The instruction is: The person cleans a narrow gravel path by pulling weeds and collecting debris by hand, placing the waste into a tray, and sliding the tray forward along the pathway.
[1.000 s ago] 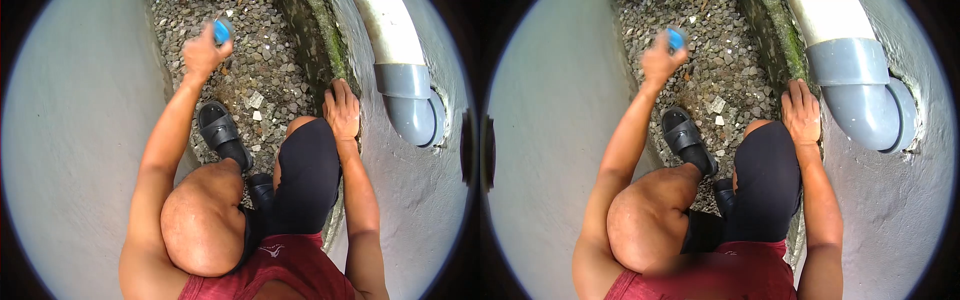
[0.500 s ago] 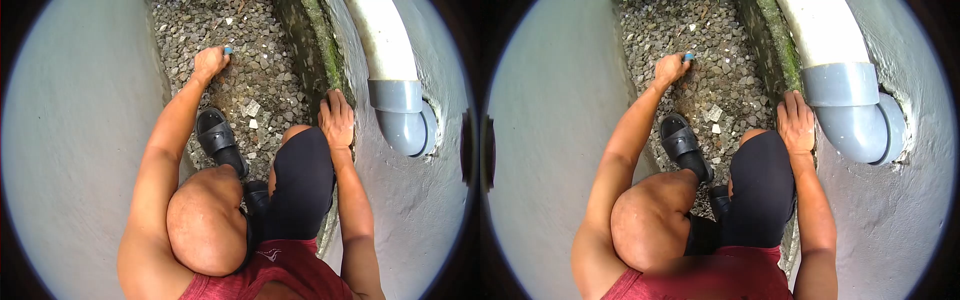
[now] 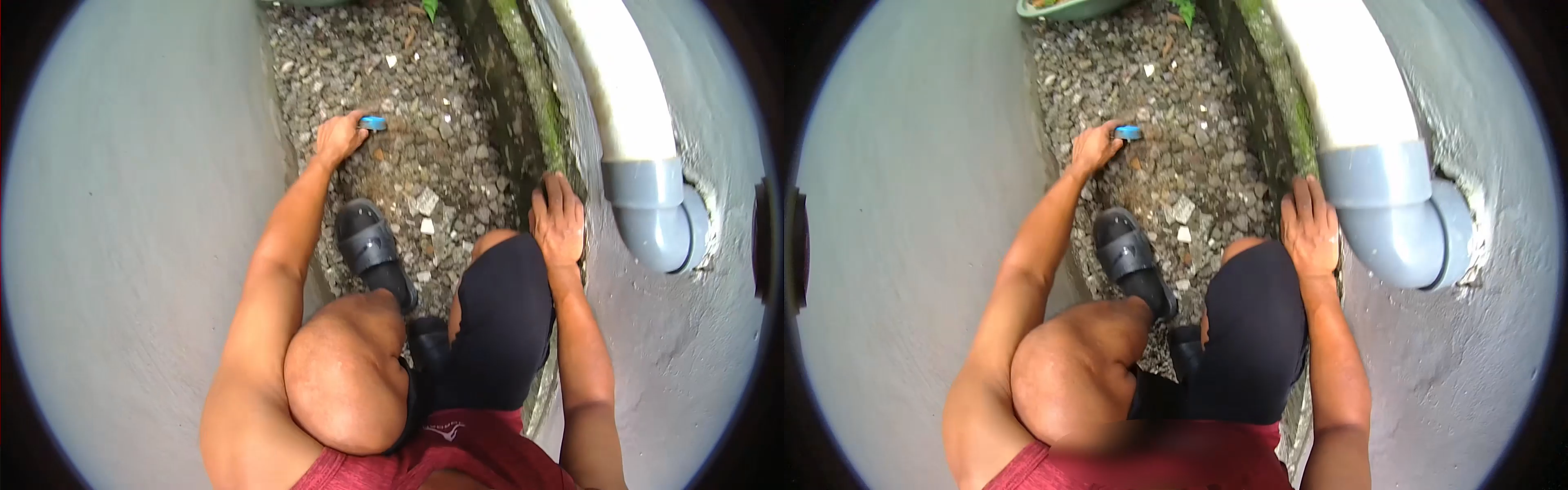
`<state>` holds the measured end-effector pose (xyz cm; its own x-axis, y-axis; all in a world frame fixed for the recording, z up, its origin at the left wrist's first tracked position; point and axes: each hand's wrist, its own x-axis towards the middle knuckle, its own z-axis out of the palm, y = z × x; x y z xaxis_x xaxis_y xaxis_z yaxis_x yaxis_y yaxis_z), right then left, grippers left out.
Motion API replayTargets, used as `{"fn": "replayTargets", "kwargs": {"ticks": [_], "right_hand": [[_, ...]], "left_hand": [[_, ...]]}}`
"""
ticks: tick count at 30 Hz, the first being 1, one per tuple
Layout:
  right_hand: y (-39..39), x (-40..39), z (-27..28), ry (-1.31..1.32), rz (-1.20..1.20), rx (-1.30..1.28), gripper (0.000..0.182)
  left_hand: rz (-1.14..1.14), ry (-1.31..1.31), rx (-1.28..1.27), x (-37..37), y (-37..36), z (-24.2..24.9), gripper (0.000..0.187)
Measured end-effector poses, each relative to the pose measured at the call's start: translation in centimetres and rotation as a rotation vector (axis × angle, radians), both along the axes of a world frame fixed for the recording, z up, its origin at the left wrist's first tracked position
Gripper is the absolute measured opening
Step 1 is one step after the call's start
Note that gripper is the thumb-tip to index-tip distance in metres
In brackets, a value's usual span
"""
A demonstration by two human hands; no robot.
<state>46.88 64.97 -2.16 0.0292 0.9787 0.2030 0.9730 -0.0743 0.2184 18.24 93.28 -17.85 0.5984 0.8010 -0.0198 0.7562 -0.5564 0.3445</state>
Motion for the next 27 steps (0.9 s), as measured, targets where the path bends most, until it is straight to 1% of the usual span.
{"fn": "replayTargets", "kwargs": {"ticks": [3, 6, 7, 8, 10, 12, 13, 16, 17, 18, 20, 22, 24, 26, 27], "right_hand": [[-0.1, -0.2, 0.3, -0.002, -0.021, -0.042, 0.013], [-0.2, -0.2, 0.2, 0.015, -0.032, -0.059, 0.013], [-0.2, -0.3, 0.2, 0.019, -0.037, -0.066, 0.014], [-0.1, -0.2, 0.2, 0.021, -0.038, -0.065, 0.014], [-0.4, 0.0, -0.3, 0.026, -0.033, -0.067, 0.018], [-0.5, 0.2, -0.4, 0.01, -0.016, -0.069, 0.023], [-0.5, 0.2, -0.4, 0.013, -0.012, -0.059, 0.023], [-0.5, 0.1, -0.3, 0.011, -0.009, -0.042, 0.021], [-0.5, 0.0, -0.2, 0.002, -0.015, -0.036, 0.021], [-0.5, 0.0, -0.3, -0.006, -0.02, -0.034, 0.02], [-0.5, 0.0, -0.3, 0.006, -0.018, -0.019, 0.02], [-0.4, 0.0, -0.1, 0.006, -0.017, -0.018, 0.02], [-0.4, 0.1, -0.2, 0.006, -0.015, -0.018, 0.02], [-0.4, 0.0, -0.5, 0.013, -0.011, -0.014, 0.02], [-0.5, 0.0, -0.5, 0.016, -0.008, -0.011, 0.02]], "left_hand": [[0.414, -0.208, -0.426, 0.0, 2.2, 0.1, 0.025], [0.311, -0.154, -0.623, -0.6, 4.0, -0.9, 0.029], [0.262, -0.176, -0.7, -0.8, 4.1, -1.4, 0.028], [0.232, -0.246, -0.745, -1.0, 4.1, -1.8, 0.023], [0.441, -0.392, -0.87, -0.1, 3.5, -0.4, 0.012], [0.709, -0.574, -1.184, 0.6, 4.4, 1.1, 0.008], [0.713, -0.6, -1.215, 1.0, 4.8, 2.9, 0.007], [0.743, -0.911, -1.173, 2.8, 6.5, 4.2, 0.006], [0.684, -1.006, -1.279, 2.7, 8.1, 3.9, 0.023], [0.704, -1.07, -1.292, 3.5, 9.0, 5.7, 0.028], [0.682, -1.056, -1.268, 4.7, 11.8, 9.8, 0.032], [0.621, -1.147, -1.243, 6.2, 15.5, 14.3, 0.036], [0.513, -1.368, -1.11, 8.2, 19.3, 16.8, 0.041], [0.567, -1.377, -1.147, 8.9, 20.5, 20.5, 0.066], [0.579, -1.384, -1.204, 8.5, 21.4, 20.1, 0.082]]}}
